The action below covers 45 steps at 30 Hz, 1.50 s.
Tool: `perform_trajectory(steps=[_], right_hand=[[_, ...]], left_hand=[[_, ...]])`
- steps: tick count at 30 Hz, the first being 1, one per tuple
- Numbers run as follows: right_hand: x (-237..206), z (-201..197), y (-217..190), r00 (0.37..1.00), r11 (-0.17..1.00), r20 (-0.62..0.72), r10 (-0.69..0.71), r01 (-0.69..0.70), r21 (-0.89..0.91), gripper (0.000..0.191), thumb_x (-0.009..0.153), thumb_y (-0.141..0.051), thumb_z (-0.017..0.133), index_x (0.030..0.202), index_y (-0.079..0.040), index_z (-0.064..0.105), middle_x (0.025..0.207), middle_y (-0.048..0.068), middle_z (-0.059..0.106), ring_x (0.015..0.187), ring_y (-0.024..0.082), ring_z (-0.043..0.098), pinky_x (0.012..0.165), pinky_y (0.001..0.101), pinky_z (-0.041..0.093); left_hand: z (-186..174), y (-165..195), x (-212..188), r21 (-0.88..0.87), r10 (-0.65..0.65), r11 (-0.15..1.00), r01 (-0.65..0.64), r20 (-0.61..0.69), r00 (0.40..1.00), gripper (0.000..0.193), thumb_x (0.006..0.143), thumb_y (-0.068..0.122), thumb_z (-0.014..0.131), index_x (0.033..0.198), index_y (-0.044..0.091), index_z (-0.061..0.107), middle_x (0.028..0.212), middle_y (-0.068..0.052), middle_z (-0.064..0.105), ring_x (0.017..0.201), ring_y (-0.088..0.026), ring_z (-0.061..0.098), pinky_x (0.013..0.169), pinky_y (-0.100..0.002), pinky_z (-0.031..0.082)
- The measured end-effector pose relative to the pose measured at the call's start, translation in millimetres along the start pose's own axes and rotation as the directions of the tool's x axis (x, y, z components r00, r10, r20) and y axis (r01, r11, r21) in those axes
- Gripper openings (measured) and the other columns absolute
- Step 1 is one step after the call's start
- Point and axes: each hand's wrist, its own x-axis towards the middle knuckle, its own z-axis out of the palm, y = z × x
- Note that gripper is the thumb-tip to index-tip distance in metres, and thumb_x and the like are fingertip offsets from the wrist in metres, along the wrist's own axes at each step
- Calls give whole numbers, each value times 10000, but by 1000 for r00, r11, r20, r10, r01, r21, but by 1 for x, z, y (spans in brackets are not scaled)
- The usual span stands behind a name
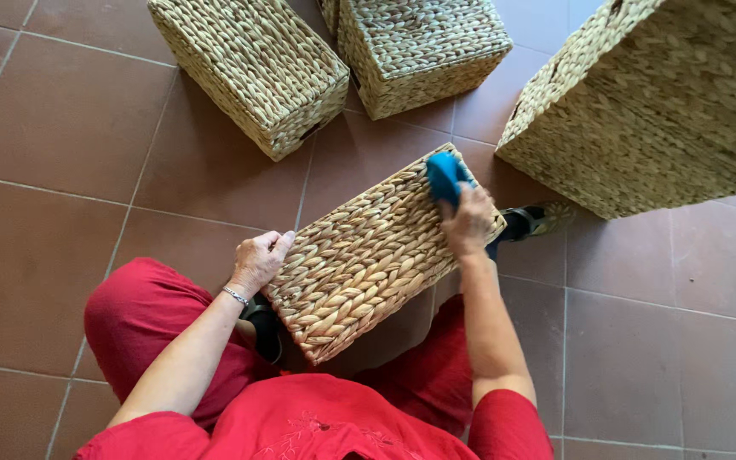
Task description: The person sits on the floor and wipes woven water-hyacinth storage baskets one at a time with a blue cloth, turning each basket to clean its sides, lid and handle areas, then sets it aside and picks up the next basket.
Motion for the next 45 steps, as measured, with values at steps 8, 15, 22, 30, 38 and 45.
perform_trajectory(steps=[8,15,22,30,38,45], right_hand=[[3,31,-38,935,960,226,273,-279,-4,246,1053,-301,645,1133,-78,579,965,134,602,842,300,620,726,442,546],[-109,-34,-209,922,874,142,-361,281,396,485,678,-23,611,1163,-42,591,951,177,600,866,373,581,666,483,502],[-115,-55,-186,896,862,181,-405,308,403,371,833,-59,700,1188,-149,640,1025,110,665,890,321,640,740,452,531],[-8,-12,-6,994,978,-105,-40,17,-207,479,805,-324,769,1165,-58,601,985,235,617,876,415,622,718,496,523],[-48,-8,-103,998,998,-24,-55,54,-19,239,808,-60,635,1033,0,586,861,211,585,740,352,608,579,463,503],[-143,-80,-238,903,765,61,-425,323,557,399,768,-220,773,1104,-74,615,932,165,604,844,349,600,679,456,507]], left_hand=[[2,-4,4,4,-46,999,46,76,996,454,969,548,568,890,149,769,722,-152,706,743,-351,706,706,-465,543],[-1,-13,5,-132,-57,988,77,147,988,436,959,518,610,916,116,773,779,-139,721,740,-283,694,697,-424,545],[-12,-12,-1,-255,-47,958,134,321,946,474,942,536,607,957,94,776,769,-79,739,734,-155,673,726,-362,537],[-11,-6,6,-196,-40,974,113,345,938,500,945,570,577,967,119,792,746,-97,730,732,-189,687,737,-369,542],[1,-22,15,-196,-33,976,97,305,952,542,982,572,563,951,80,788,714,-113,712,707,-182,664,732,-382,537],[12,-33,20,-184,-88,967,174,398,913,558,993,588,547,978,88,795,641,-91,594,674,-154,545,673,-395,498]])
